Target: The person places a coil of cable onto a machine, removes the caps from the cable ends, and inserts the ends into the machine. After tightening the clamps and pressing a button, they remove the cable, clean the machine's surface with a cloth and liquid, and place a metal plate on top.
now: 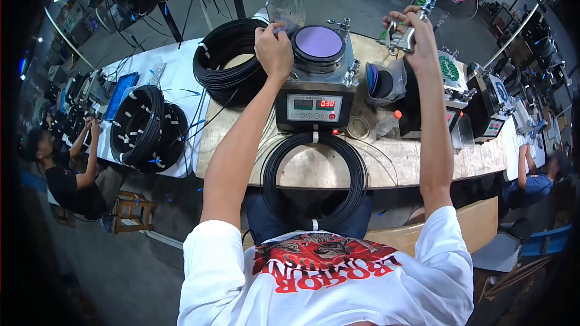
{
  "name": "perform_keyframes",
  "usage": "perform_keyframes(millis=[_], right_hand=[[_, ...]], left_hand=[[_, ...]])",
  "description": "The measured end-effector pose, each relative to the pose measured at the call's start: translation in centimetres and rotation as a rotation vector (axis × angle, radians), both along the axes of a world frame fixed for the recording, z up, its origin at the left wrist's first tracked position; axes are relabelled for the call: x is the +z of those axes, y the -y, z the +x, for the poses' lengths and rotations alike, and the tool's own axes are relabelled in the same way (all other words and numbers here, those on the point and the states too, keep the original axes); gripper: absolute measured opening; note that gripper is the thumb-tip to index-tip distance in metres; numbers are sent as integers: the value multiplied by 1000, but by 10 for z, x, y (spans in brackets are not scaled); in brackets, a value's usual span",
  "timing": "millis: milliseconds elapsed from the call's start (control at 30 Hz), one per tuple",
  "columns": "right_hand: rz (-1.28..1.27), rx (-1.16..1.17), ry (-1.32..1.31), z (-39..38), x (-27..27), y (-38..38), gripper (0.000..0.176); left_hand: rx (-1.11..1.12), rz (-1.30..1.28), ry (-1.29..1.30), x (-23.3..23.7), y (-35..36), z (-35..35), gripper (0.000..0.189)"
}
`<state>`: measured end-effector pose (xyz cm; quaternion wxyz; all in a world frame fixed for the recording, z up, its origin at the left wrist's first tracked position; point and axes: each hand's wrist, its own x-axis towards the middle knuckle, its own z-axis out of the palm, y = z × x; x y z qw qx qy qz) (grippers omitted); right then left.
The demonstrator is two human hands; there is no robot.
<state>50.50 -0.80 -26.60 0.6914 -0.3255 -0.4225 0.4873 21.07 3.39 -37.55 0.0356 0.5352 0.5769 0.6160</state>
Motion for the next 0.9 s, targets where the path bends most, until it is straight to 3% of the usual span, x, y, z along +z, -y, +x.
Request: perform_keyframes(millis=[367,633,900], right_hand=[[-55,-114,89,-21,-6,-2,19],[-107,-7,32,-10,-13,2,19],[119,-57,-176,-32,-24,-15,24]], left_hand=[[-37,30,25,-1,0,2,24],[-2,20,19,2,5,4,17],[11,61,-1,1,3,4,16]])
